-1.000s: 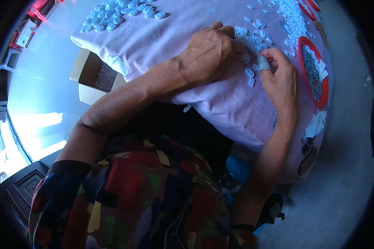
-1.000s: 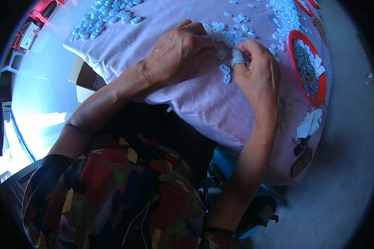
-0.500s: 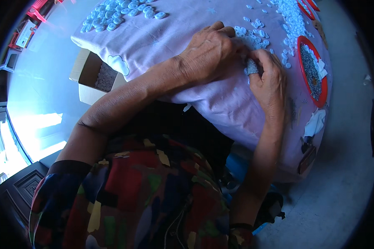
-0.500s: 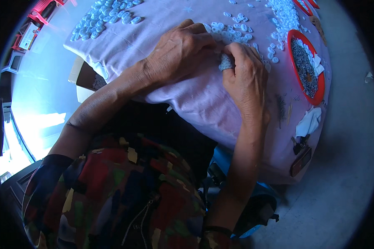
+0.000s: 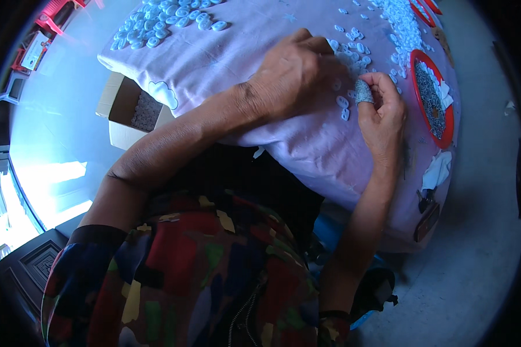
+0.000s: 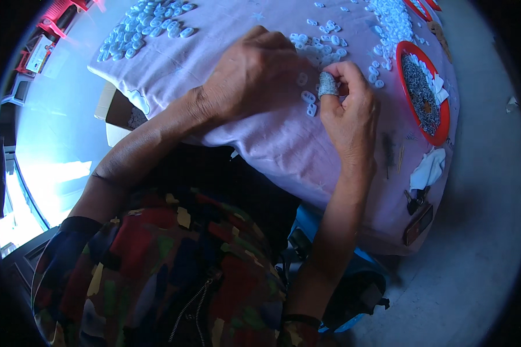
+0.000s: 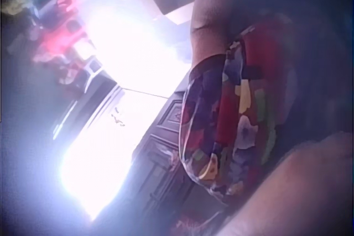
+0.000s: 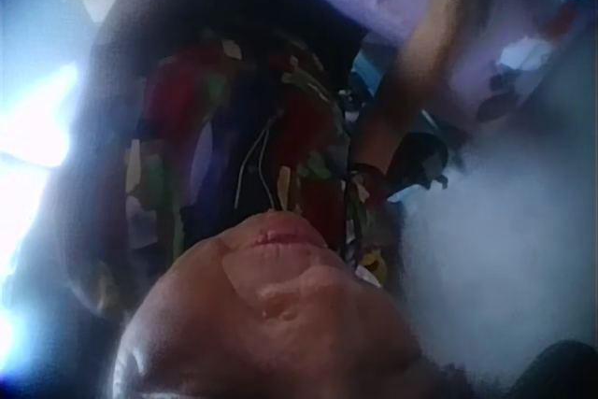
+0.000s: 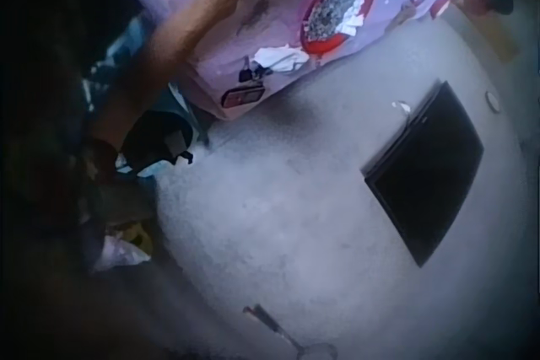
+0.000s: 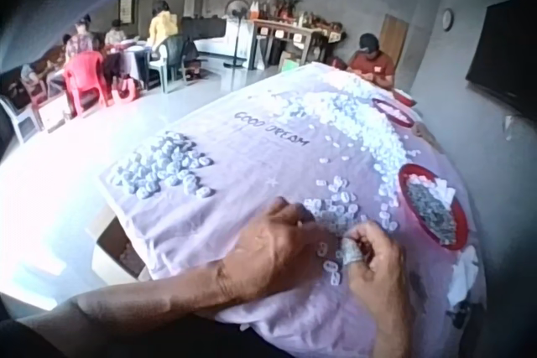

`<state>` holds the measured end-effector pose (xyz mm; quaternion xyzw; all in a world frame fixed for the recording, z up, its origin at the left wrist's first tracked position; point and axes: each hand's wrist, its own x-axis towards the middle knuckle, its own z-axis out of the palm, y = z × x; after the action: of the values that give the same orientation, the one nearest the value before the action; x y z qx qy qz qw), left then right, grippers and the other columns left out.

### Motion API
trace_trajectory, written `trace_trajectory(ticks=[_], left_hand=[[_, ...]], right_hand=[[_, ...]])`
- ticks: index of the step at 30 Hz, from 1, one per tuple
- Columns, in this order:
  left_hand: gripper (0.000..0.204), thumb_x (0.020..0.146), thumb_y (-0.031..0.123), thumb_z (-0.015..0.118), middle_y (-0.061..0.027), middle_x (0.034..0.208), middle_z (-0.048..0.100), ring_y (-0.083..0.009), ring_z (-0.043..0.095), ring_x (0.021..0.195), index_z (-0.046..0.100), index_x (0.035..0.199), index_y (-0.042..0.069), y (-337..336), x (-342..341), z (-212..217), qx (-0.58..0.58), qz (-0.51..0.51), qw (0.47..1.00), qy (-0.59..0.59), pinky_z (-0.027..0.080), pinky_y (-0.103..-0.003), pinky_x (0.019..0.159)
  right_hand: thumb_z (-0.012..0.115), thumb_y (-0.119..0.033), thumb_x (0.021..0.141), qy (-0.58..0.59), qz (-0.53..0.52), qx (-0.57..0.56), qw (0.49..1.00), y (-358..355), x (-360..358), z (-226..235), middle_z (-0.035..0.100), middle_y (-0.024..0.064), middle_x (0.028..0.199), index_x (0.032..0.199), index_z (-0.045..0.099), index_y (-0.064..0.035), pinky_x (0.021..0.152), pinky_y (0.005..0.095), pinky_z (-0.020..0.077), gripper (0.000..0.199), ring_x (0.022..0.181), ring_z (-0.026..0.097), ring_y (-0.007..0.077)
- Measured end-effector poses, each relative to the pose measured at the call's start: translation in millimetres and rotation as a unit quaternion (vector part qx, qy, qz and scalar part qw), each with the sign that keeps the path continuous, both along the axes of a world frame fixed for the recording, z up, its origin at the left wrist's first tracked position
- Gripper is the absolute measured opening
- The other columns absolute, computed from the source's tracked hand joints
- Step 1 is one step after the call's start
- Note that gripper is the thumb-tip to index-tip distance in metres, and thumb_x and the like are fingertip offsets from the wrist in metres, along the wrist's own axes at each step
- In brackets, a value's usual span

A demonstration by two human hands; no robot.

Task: The person manually inserts small metal screws into plastic sliders one at a time on a table.

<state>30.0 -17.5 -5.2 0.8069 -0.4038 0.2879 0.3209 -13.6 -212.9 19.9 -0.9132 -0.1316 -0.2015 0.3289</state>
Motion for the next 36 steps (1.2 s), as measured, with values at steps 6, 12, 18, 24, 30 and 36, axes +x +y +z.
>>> trace_trajectory(ticks=[6,12,18,24,30,36], left_hand=[[0.022,0.081,0.015,0.072,-0.0076,0.099,0.067,-0.0216,0.062,0.096,0.071,0.103,0.013,-6,2,-6,0.052,-0.058,0.997,-0.018,0.050,-0.034,0.088],[0.022,0.082,0.015,0.071,-0.0088,0.101,0.066,-0.0230,0.061,0.097,0.071,0.104,0.012,1,-2,1,0.043,-0.011,0.999,0.007,0.052,-0.034,0.084],[0.028,0.081,0.020,0.073,-0.0052,0.104,0.067,-0.0196,0.060,0.099,0.071,0.108,0.015,-14,-10,0,0.114,-0.083,0.989,0.033,0.044,-0.035,0.094],[0.020,0.083,0.019,0.070,-0.0057,0.102,0.067,-0.0212,0.060,0.101,0.071,0.102,0.014,-17,-10,8,0.081,-0.106,0.991,0.026,0.045,-0.036,0.094],[0.013,0.083,0.018,0.070,-0.0059,0.094,0.067,-0.0222,0.061,0.098,0.071,0.094,0.011,-24,-9,4,0.055,-0.108,0.992,0.028,0.046,-0.036,0.093],[0.010,0.085,0.007,0.071,-0.0051,0.088,0.069,-0.0152,0.065,0.084,0.068,0.094,0.005,-6,-13,10,-0.104,-0.190,0.931,0.294,0.052,-0.029,0.077]], right_hand=[[0.060,-0.004,0.084,0.000,-0.005,0.013,1.000,1,-4,2,0.064,0.0115,0.079,0.096,0.062,-0.0012,0.063,0.0333,0.0500,0.012,0.069,0.062,0.0209],[0.060,-0.002,0.084,-0.004,-0.013,0.063,0.998,-7,-12,3,0.062,0.0083,0.078,0.095,0.062,-0.0009,0.061,0.0300,0.0480,0.012,0.068,0.059,0.0161],[0.059,0.000,0.085,0.016,-0.023,0.095,0.995,-5,-21,8,0.061,0.0069,0.078,0.095,0.062,0.0005,0.061,0.0278,0.0471,0.011,0.069,0.058,0.0129],[0.058,0.001,0.085,0.033,-0.040,0.117,0.992,-4,-36,-3,0.060,0.0062,0.081,0.099,0.062,0.0003,0.065,0.0263,0.0465,0.014,0.074,0.056,0.0120],[0.058,0.000,0.086,0.030,-0.036,0.138,0.989,-5,-39,-6,0.061,0.0065,0.086,0.101,0.062,-0.0005,0.068,0.0271,0.0468,0.015,0.079,0.057,0.0129],[0.059,0.000,0.087,0.012,-0.034,0.151,0.988,-3,-42,-6,0.062,0.0061,0.089,0.102,0.062,-0.0010,0.072,0.0263,0.0472,0.016,0.084,0.058,0.0129]])
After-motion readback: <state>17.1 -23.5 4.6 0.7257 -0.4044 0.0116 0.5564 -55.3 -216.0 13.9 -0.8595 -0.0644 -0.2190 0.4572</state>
